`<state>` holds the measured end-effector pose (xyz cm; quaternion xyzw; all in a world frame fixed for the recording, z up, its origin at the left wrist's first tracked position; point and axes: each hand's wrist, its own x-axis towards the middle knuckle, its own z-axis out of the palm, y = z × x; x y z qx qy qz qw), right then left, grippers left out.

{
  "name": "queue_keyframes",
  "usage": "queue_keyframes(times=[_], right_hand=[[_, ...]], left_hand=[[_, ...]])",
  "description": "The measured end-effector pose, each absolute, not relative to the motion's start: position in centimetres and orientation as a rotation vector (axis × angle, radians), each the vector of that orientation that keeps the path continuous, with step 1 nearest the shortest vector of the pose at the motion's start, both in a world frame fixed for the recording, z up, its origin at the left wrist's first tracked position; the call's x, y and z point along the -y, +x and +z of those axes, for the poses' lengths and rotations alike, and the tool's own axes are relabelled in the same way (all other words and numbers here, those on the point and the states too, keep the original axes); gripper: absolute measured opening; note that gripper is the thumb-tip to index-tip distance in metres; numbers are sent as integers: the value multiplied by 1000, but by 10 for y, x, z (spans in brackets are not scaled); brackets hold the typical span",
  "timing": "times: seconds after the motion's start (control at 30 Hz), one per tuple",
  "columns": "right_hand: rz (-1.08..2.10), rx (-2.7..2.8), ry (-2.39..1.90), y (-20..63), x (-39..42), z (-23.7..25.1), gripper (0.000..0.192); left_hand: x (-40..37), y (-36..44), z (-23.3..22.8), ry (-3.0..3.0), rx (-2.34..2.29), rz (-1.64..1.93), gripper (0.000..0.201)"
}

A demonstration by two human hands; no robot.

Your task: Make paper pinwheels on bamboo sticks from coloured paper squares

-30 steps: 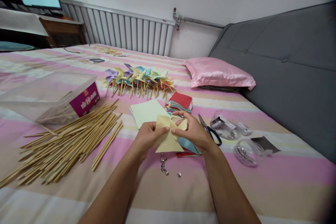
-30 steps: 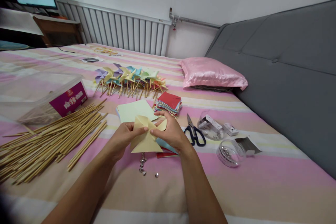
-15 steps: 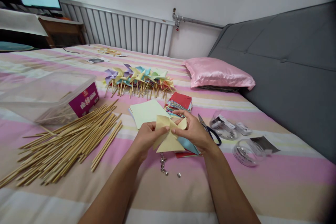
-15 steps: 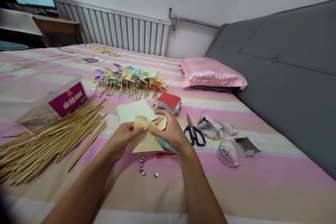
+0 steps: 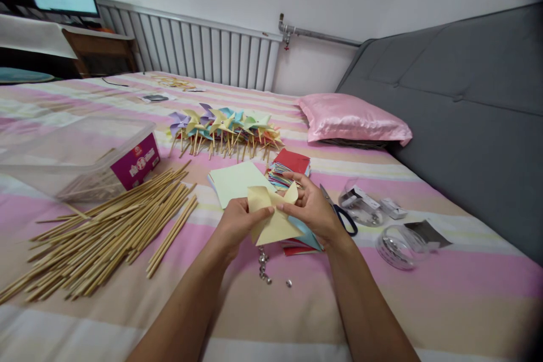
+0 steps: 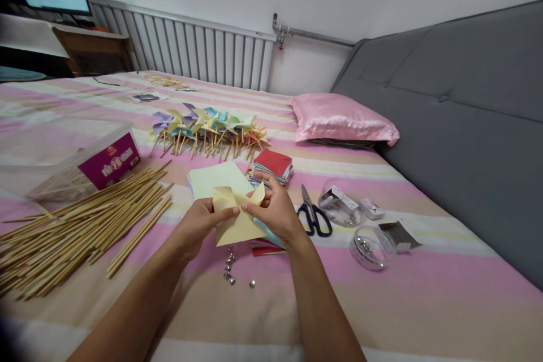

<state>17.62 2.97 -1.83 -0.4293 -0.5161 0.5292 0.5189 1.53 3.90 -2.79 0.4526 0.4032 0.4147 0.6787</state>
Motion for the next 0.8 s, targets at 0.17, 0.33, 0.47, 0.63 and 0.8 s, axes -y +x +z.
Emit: queue_keyframes(times=[0.17,0.33,0.47,0.63,0.8], right_hand=[[1238,1167,-1004,176,-32,-19,63],[1201,1146,-1056,176,-33,-19,61],[1126,1151,-1084,176,-34,-19,56],[1072,1111,-1120,178,-36,-20,51],[946,1069,-1111,177,-37,-20,46]], left_hand=[[-40,16,-27,955,-949,997,38],[-40,17,-26,932,-964,1003,39],[-41,17,-27,920,-961,1011,38],[-41,16,-26,919,-984,1021,34],[-42,17,-27,904,-1045,1057,26]])
